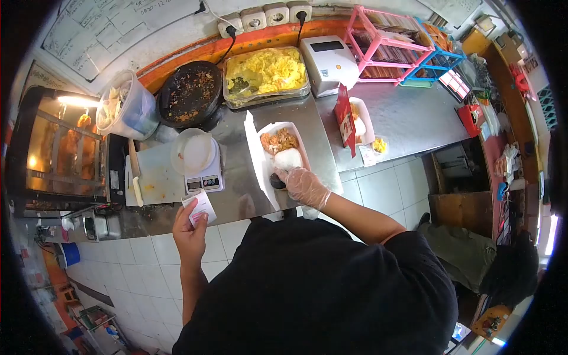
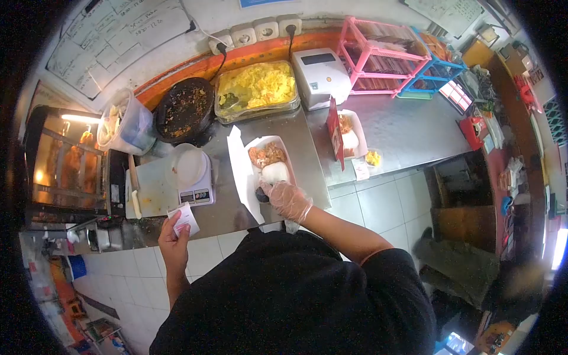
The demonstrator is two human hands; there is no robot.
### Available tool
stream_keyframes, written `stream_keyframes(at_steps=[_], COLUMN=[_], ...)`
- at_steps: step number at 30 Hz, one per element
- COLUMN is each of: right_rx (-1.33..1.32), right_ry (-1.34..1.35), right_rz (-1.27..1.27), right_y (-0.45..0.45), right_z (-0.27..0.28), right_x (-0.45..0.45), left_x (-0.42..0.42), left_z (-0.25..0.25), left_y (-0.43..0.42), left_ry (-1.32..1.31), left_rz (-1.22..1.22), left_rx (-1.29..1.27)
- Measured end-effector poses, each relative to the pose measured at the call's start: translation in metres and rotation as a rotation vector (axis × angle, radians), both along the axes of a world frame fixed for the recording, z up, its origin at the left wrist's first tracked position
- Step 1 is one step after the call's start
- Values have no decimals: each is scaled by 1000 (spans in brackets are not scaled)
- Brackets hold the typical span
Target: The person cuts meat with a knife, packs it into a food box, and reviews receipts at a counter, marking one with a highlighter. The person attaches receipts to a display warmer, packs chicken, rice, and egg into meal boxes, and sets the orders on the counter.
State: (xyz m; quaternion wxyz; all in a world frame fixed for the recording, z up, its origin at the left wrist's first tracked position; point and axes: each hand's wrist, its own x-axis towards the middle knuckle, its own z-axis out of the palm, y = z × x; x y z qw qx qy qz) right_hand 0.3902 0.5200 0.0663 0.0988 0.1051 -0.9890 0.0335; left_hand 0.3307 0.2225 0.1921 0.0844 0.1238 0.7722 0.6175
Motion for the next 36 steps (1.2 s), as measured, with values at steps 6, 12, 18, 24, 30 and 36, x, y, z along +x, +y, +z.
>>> stream_keyframes(at_steps=[6,12,18,24,30,36], right_rx=[6,-620,-611,-663,-589,120], right_ry=[1,-25,-473,-184,-274,-391], right_rz=[47,-113,-100,-444,-459,-292], right_y=[6,28,28,34,30,25], right_z=[-6,23,48,131,78,5], right_x=[-5,-16,-36,-134,-276,-364], left_x=[9,13,-11,-53,-100,-135], left_z=[-13,-15,-23,-28,-20,-30], left_y=[-16,-37,-63,-91,-126,-183], left_ry=[-12,-40,-37,4,30,-1], left_rz=[53,124,126,143,132,174], left_rx=[29,43,68,116,116,85])
